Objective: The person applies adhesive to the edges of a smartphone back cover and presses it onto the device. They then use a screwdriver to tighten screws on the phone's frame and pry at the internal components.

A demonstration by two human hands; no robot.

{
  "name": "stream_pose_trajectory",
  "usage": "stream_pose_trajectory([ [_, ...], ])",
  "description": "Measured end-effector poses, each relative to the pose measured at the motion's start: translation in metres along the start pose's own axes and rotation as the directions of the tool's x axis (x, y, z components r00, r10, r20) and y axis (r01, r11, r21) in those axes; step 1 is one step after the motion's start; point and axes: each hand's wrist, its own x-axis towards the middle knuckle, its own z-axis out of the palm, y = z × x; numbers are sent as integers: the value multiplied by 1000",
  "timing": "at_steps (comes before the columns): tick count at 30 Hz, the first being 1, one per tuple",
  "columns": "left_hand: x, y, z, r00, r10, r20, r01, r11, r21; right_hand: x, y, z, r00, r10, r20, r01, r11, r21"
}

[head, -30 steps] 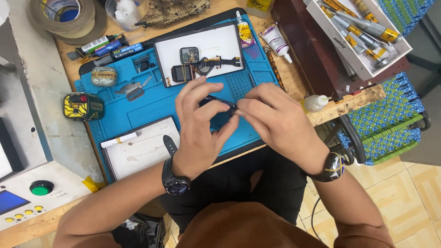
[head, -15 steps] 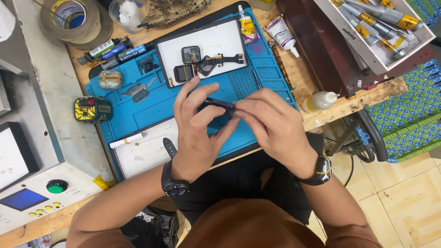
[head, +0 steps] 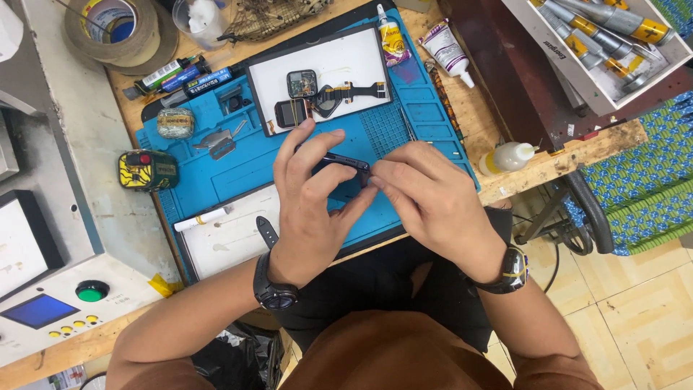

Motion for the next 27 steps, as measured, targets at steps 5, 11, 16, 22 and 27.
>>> stream_pose_trajectory([
  [5,-1,0,0,1000,-6,-2,5,1000,-15,2,-1,-3,999,-30,33,30,1000,8],
  [11,-1,-1,-1,1000,-3,15,3,1000,2,0,0,-1,998,-12,59,12,1000,-9],
  [16,6,11,-11,993,-67,98,64,997,34,-2,0,-1,998,-6,67,8,999,-32],
  [22,22,28,-31,947,-163,278,156,987,47,-2,0,0,997,-1,81,6,999,-54],
  [27,33,30,-40,938,-160,309,175,984,-23,-3,1,1,997,1,80,4,998,-60],
])
